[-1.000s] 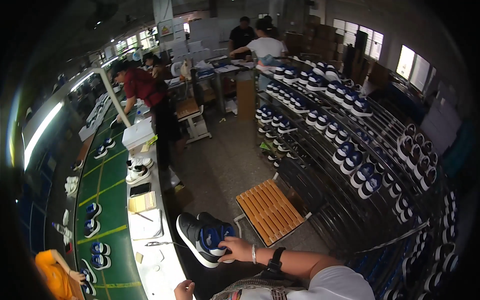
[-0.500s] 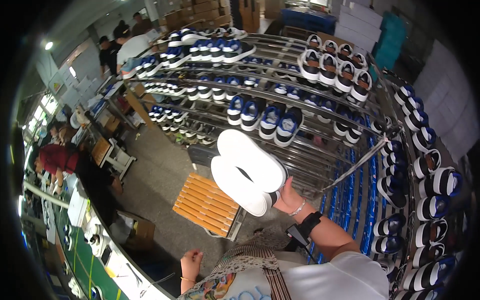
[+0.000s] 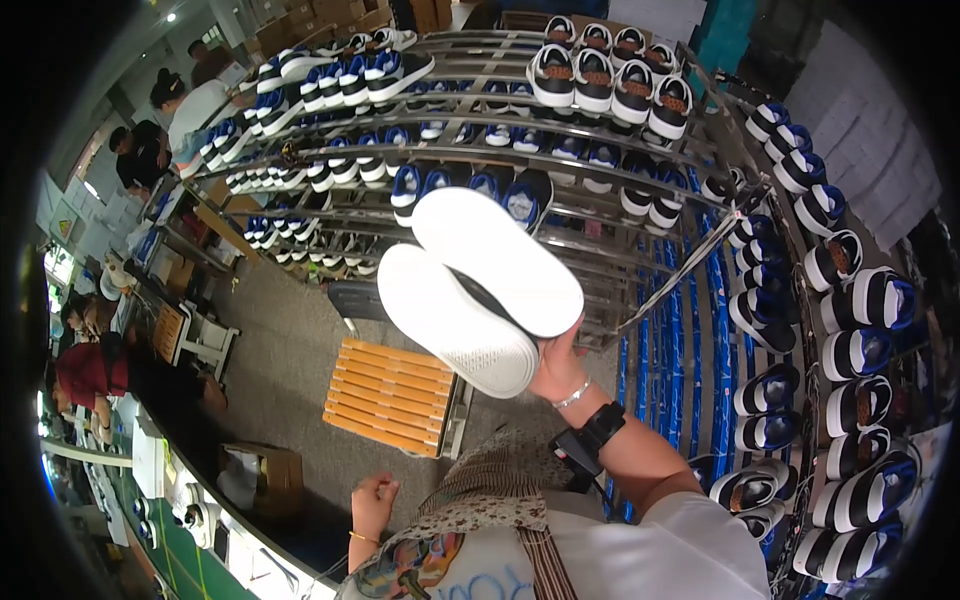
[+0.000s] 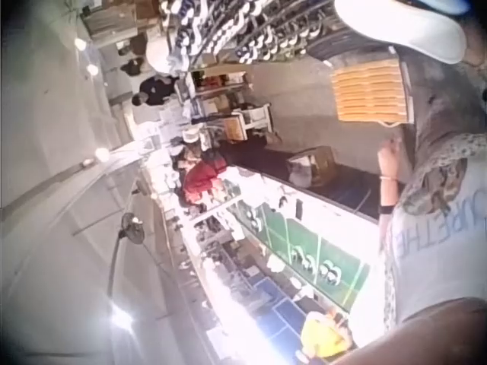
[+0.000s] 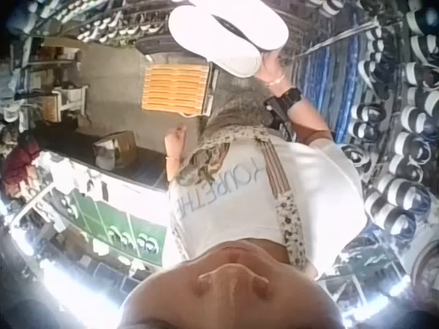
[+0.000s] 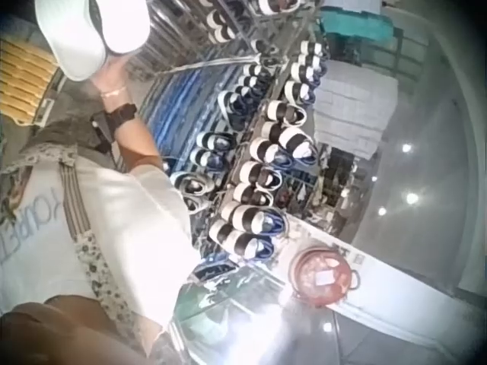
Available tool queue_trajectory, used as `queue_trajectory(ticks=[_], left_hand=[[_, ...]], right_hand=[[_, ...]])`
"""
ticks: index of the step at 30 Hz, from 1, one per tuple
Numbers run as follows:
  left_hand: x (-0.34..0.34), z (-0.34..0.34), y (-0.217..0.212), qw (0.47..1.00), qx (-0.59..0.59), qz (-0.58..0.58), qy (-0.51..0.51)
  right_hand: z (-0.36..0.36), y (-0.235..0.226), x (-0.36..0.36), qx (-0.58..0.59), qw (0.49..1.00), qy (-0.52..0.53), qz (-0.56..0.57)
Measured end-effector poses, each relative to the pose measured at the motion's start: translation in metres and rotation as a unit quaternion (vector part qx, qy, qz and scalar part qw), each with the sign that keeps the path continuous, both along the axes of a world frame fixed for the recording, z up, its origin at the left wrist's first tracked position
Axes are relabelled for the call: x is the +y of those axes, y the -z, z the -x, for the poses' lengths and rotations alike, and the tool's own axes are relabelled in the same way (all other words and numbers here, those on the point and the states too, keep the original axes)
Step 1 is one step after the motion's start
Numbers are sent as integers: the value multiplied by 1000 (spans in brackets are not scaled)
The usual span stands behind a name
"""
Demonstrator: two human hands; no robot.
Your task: Inspecting and cleaning shoes on a factory assembly line.
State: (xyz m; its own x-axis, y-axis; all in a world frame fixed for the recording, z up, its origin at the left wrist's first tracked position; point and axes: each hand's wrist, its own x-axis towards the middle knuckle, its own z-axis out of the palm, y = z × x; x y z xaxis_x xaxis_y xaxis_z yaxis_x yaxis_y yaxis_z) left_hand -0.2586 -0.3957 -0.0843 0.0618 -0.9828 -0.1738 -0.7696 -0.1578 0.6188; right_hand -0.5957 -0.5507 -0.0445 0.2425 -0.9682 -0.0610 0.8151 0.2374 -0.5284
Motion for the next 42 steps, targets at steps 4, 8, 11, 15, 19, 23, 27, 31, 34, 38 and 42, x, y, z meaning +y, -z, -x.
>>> queue_trajectory(ticks=[4,8,11,15,19,23,27,31,34,38,42], left_hand=[[0,-3,-3,1000,-1,-3,16],[-4,-7,-3,999,-7,20,31],[-12,-10,-3,998,-15,32,44],[-10,-15,-2,999,-12,31,38],[-2,-22,5,1000,-9,-4,18],[7,-24,16,999,-2,-39,-9],[-3,-16,18,1000,5,-19,18],[-15,-7,13,1000,1,-14,12],[-18,-3,15,1000,-7,-25,-2],[-6,3,29,999,10,-41,-33],[-10,8,26,998,8,-54,-15]], right_hand=[[-4,1,1,5,1000,1,-16],[-8,5,3,-4,1000,-22,11],[-10,-10,9,57,995,-61,54],[5,-26,24,487,869,-68,44],[28,-32,34,681,715,55,152],[63,-33,19,887,440,105,87],[102,-11,-35,926,364,85,57],[111,-13,-86,934,357,13,21],[123,-6,-110,939,344,-25,16],[134,-7,-135,943,328,-48,10],[132,-4,-149,941,327,-92,-14]])
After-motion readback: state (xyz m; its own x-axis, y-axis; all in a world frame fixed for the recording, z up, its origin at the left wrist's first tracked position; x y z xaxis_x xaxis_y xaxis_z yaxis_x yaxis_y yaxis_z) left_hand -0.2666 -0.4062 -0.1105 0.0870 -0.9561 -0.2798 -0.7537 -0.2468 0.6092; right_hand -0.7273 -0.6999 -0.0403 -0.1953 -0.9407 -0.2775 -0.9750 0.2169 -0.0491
